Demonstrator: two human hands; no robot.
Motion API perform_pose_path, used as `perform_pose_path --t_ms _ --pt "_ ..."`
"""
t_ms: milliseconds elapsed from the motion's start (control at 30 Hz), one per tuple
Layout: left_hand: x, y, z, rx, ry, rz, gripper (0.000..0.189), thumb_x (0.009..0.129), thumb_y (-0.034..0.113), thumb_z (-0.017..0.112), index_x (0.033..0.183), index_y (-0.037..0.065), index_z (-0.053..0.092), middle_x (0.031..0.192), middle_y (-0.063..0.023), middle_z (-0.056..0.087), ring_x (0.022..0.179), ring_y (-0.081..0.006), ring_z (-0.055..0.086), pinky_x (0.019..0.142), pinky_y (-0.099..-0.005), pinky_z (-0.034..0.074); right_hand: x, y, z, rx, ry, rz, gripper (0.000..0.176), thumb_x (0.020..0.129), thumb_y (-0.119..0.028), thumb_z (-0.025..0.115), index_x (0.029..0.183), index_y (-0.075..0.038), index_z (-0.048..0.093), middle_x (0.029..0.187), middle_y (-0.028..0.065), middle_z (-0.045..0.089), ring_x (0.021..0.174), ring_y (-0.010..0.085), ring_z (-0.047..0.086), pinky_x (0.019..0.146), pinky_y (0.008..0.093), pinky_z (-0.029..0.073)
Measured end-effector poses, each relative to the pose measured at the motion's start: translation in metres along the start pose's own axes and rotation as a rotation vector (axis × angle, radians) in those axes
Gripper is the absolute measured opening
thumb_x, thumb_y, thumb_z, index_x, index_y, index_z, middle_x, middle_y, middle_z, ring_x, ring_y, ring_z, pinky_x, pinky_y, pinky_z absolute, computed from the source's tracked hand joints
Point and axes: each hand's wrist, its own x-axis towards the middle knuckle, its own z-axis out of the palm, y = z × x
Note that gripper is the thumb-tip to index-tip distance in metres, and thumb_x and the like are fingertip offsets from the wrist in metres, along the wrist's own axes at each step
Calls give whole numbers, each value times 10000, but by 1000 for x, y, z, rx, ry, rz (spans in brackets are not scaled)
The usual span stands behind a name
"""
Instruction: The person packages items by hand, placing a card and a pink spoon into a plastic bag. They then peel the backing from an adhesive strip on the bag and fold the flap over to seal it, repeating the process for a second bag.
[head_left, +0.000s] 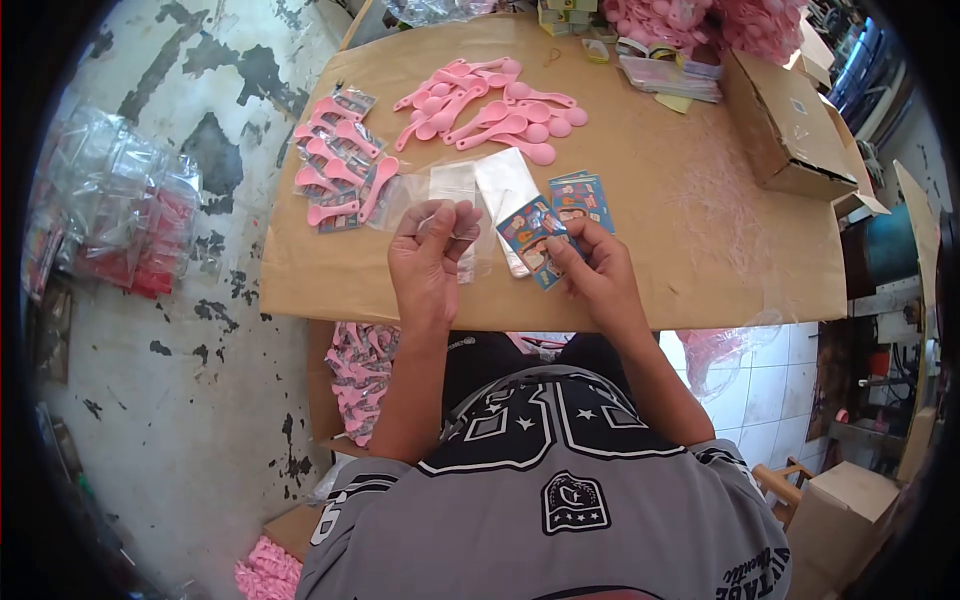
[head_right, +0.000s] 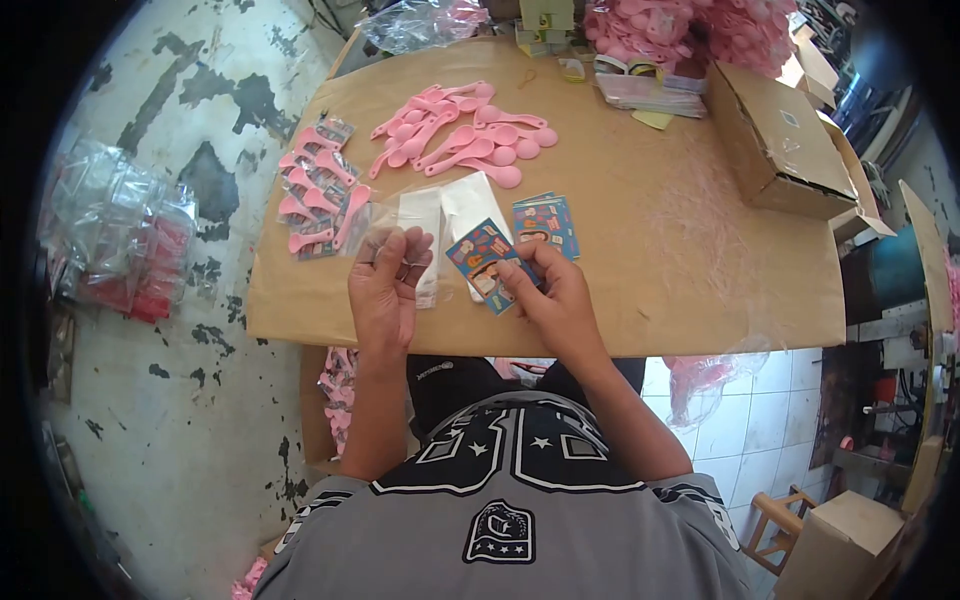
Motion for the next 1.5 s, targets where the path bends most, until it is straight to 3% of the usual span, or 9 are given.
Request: perform_pose_path --t_ms 167,367,467,667,800,1000,1200,1433,1500 --pt "-8 -6 25 26 -15 -23 236 1001 102 719 1195 3 626 1164 -220 742 1064 -297 752 886 -376 640 2 7 -2 87 -8 -91 171 1048 -181 673 1101 -21 645 854 -4 659 708 47 612 613 220 486" --pt "-12 -8 26 -25 -23 -45 237 1017 97 688 1225 14 611 1190 -212 729 1071 -285 741 945 -391 625 -6 6 1 95 231 -231 186 1050 -178 670 1121 -8 646 876 15 670 698 56 620 623 226 499" --pt "-9 -7 17 -40 -16 -22 247 1014 95 693 1227 6 605 1182 -216 729 1051 -281 744 942 -391 626 -5 9 -10 38 238 -181 195 1043 -182 681 1125 -7 647 873 16 667 693 58 618 626 224 498" --pt "-10 -10 25 17 -32 -9 274 1013 94 694 1246 -11 595 1194 -228 725 1041 -259 747 925 -377 629 -8 7 -2 34 -24 -41 191 1034 -184 695 1106 -12 660 854 1 654 681 56 612 621 221 493" --pt "-13 -11 27 3 -68 -51 308 1015 94 693 1276 -28 585 1208 -236 725 1050 -245 742 913 -358 625 -2 10 2 -35 33 -73 219 1026 -190 705 1120 4 661 832 -10 654 696 56 627 614 226 496" --pt "-13 -19 22 50 -150 -97 302 1014 67 690 1287 -23 598 1101 -187 765 974 -192 750 866 -320 611 1 5 -11 -238 -157 35 256 1018 -156 706 1192 24 654 887 19 687 722 67 652 631 238 522" --pt "-17 -18 36 -10 -122 -48 285 1009 63 703 1266 -30 622 1054 -129 773 905 -130 742 798 -256 606 2 12 -7 108 26 3 211 1002 -131 728 1143 6 652 904 27 698 742 72 664 647 220 521" --pt "-28 -38 49 -55 -142 -49 284 1001 58 716 1266 -17 650 1137 -83 756 1020 -104 704 918 -260 554 4 14 11 126 97 -141 205 1006 -169 737 1107 -12 652 951 15 700 807 61 658 702 202 520" --pt "-29 -41 43 -7 -163 -47 332 1001 50 704 1312 -29 622 1210 -119 733 1075 -134 699 956 -303 558 5 20 14 158 114 -141 198 1012 -179 731 1093 -16 653 958 10 698 814 52 648 695 200 512"
